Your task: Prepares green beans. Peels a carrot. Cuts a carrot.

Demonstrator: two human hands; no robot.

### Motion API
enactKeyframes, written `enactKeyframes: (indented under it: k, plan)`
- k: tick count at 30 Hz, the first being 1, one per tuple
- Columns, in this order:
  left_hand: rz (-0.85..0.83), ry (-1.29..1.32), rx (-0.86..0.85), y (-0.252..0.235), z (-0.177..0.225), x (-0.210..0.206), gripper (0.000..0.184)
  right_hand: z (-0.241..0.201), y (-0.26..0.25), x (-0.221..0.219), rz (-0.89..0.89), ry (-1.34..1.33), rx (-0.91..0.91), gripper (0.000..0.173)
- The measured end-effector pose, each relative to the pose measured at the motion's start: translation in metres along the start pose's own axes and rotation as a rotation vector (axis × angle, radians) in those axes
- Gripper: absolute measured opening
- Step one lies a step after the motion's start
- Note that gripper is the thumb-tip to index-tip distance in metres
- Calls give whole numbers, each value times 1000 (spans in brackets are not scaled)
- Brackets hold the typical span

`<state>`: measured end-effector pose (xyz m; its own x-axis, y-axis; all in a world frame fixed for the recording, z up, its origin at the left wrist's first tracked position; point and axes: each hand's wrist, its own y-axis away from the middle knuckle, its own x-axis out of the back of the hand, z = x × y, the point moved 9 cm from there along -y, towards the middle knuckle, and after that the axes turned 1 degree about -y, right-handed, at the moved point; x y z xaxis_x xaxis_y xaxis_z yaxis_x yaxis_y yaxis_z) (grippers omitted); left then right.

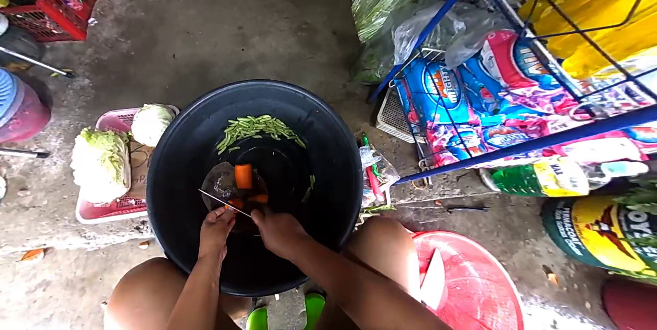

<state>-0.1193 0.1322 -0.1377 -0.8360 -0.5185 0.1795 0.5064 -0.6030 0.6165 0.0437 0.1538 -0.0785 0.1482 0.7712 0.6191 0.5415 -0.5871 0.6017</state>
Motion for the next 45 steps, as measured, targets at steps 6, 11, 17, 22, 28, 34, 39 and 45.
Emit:
enactKeyframes:
  k: [6, 11, 17, 22, 28, 34, 39, 45]
  plan:
    - [3, 1, -4, 1, -1, 1, 29, 5, -5, -2, -6, -4, 16, 43]
    - [1, 2, 3, 0, -2, 1, 32, 9, -19, -10, 11, -39, 68, 43]
    - [-4, -5, 11, 0, 0, 1, 35, 40, -51, -22, -27, -51, -39, 45]
    - [-15, 57, 56, 0, 0, 3, 35, 36, -45, -17, -10, -49, -32, 39]
    - [-21, 77, 19, 5, 1, 0, 31, -3, -6, 0, 26, 18, 45, 40]
    - [-10, 91, 24, 4, -3, 1, 29, 3, -3, -2, 8, 25, 20, 40]
    - [0, 85, 24, 3, -4, 3, 28, 3, -5, -4, -12, 31, 18, 40]
    - [-11, 63, 18, 3, -5, 2, 28, 7, -12, -9, -21, 0, 41, 41]
